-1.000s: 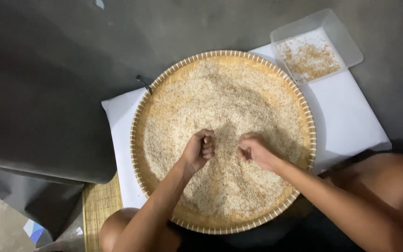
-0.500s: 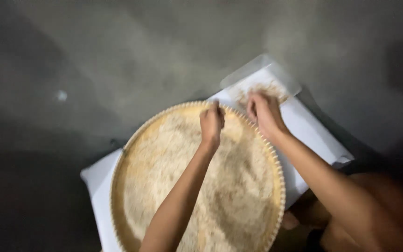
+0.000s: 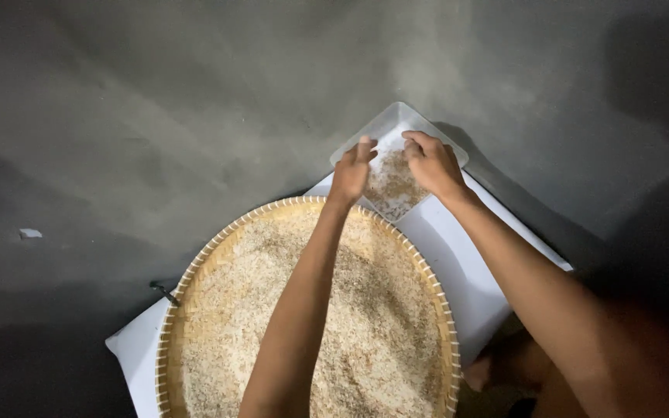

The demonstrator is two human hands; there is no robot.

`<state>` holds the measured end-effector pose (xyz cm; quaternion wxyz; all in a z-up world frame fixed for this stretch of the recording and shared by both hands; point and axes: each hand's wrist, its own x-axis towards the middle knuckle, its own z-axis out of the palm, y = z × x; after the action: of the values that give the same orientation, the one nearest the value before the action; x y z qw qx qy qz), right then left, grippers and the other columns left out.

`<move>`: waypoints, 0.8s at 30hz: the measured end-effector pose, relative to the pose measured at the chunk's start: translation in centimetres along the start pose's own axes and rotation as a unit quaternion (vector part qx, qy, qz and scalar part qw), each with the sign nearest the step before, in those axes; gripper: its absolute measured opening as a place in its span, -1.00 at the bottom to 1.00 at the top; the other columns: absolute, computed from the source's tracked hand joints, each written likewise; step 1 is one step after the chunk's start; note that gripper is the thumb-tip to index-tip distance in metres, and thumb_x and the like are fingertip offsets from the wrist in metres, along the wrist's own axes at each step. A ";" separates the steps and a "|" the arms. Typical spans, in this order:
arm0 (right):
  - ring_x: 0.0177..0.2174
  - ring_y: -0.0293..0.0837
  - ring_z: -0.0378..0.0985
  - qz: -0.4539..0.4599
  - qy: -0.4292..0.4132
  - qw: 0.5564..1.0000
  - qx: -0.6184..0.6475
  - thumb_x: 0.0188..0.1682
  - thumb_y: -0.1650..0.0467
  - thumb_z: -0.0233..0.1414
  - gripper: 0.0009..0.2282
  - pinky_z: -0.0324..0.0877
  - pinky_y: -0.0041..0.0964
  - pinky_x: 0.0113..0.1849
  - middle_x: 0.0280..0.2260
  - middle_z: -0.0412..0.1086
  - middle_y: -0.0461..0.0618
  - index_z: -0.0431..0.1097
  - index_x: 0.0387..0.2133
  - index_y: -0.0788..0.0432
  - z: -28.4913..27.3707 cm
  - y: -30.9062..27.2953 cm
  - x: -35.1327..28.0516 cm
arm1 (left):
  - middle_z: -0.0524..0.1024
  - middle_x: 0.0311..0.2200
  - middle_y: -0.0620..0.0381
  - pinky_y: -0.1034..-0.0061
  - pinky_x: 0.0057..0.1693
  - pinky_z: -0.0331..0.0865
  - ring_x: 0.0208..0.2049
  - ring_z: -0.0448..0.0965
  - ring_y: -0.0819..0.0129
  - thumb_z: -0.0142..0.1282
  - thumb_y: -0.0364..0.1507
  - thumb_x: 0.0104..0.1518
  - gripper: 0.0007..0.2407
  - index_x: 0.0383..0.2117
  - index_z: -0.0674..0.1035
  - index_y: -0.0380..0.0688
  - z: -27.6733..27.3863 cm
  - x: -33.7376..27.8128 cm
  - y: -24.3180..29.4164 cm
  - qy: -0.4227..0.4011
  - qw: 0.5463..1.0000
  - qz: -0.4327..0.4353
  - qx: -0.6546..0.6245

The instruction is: Manually sorting through a large tray of grains to remove small impurities or discolored pieces by hand.

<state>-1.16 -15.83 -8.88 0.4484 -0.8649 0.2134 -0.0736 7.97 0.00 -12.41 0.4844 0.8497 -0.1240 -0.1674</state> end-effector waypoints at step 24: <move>0.39 0.09 -0.15 -0.085 -0.240 0.964 -0.076 0.15 0.22 -0.26 -0.49 -0.14 0.02 0.34 0.39 -0.03 0.14 0.07 0.35 0.17 12.3 -1.7 -17.9 | 0.33 0.26 -0.37 -0.06 0.47 -0.06 0.38 0.11 -0.30 -0.24 -0.25 0.36 -0.57 0.18 0.49 -0.30 -16.9 -33.9 -17.2 0.235 0.963 -0.068 0.118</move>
<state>-12.84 2.01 -13.59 0.4116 -0.9036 0.0297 0.1150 -15.30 34.42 -13.75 0.3836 0.9227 0.0319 0.0201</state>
